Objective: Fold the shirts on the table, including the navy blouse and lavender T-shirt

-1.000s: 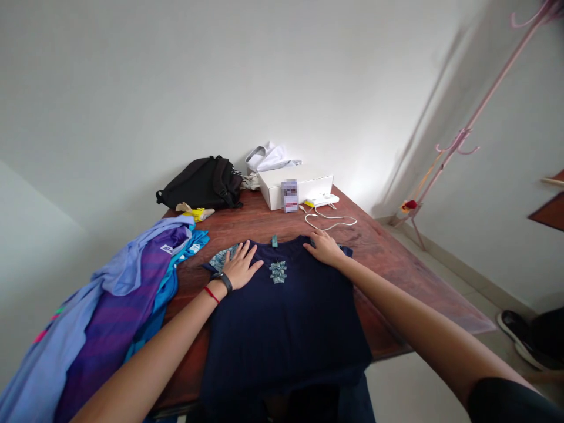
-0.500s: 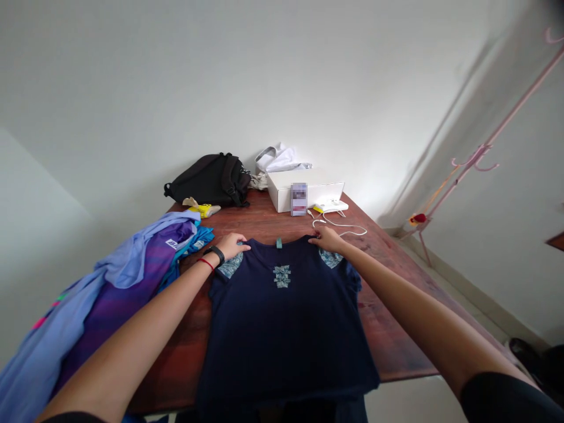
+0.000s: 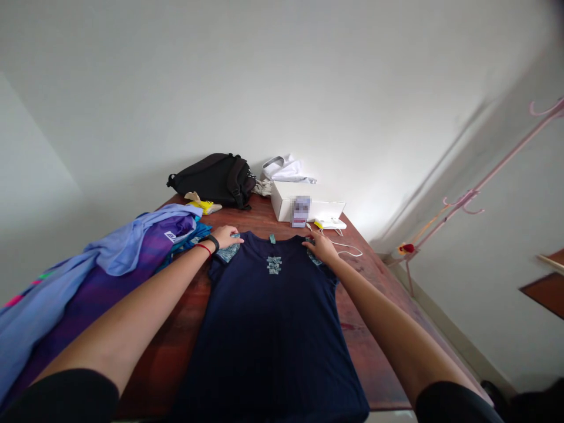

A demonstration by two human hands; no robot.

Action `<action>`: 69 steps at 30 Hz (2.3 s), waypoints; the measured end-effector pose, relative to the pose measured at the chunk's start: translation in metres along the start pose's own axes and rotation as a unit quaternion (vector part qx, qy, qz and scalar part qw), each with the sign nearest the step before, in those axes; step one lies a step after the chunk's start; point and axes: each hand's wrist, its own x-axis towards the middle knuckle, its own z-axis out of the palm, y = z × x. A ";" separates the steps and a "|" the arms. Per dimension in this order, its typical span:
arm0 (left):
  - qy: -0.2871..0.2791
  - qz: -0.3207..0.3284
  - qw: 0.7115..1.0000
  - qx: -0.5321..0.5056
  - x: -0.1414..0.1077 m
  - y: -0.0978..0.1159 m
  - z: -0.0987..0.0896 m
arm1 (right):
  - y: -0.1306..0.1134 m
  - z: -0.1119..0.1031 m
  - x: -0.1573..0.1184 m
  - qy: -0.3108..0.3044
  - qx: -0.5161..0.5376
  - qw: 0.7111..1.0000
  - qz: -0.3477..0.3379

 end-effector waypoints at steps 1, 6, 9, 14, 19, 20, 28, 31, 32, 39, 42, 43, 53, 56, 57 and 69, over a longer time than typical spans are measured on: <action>-0.002 -0.010 1.000 0.003 -0.002 -0.005 -0.004 | 0.003 -0.002 -0.006 0.011 -0.002 1.000 -0.002; 0.042 -0.076 0.996 0.036 -0.027 -0.015 -0.024 | 0.012 -0.010 -0.044 0.084 -0.010 0.996 0.030; 0.076 -0.049 0.995 0.049 -0.054 0.011 -0.012 | -0.007 -0.008 -0.061 0.088 0.004 0.996 0.025; 0.010 0.157 0.986 0.055 -0.096 0.080 0.043 | -0.072 0.016 -0.071 -0.013 0.025 0.996 -0.079; -0.002 0.166 0.983 0.071 -0.117 0.090 0.075 | -0.092 0.040 -0.080 -0.144 0.008 0.989 -0.044; 0.009 0.160 0.984 0.074 -0.117 0.085 0.076 | -0.090 0.041 -0.081 -0.150 0.001 0.988 -0.036; 0.016 0.116 0.989 0.093 -0.113 0.066 0.069 | -0.078 0.040 -0.082 -0.167 -0.025 0.985 -0.025; -0.001 0.141 0.986 0.092 -0.119 0.072 0.064 | -0.079 0.038 -0.084 -0.162 -0.012 0.986 -0.029; -0.015 0.157 0.983 0.092 -0.122 0.075 0.062 | -0.079 0.037 -0.085 -0.161 -0.005 0.986 -0.032; -0.089 0.234 0.963 0.096 -0.134 0.096 0.053 | -0.081 0.027 -0.094 -0.158 0.054 0.981 -0.098; -0.090 0.226 0.965 0.101 -0.135 0.098 0.053 | -0.083 0.026 -0.095 -0.168 0.060 0.978 -0.108; -0.088 0.224 0.965 0.101 -0.135 0.098 0.053 | -0.083 0.027 -0.095 -0.169 0.059 0.978 -0.105; -0.082 0.220 0.968 0.093 -0.134 0.095 0.056 | -0.083 0.029 -0.094 -0.166 0.051 0.979 -0.102; -0.087 0.218 0.968 0.094 -0.133 0.094 0.057 | -0.082 0.029 -0.094 -0.167 0.052 0.979 -0.101; -0.088 0.217 0.968 0.093 -0.133 0.094 0.058 | -0.082 0.030 -0.094 -0.168 0.053 0.979 -0.100; -0.007 0.143 0.984 0.104 -0.118 0.071 0.068 | -0.059 0.014 -0.084 -0.242 -0.001 0.969 -0.043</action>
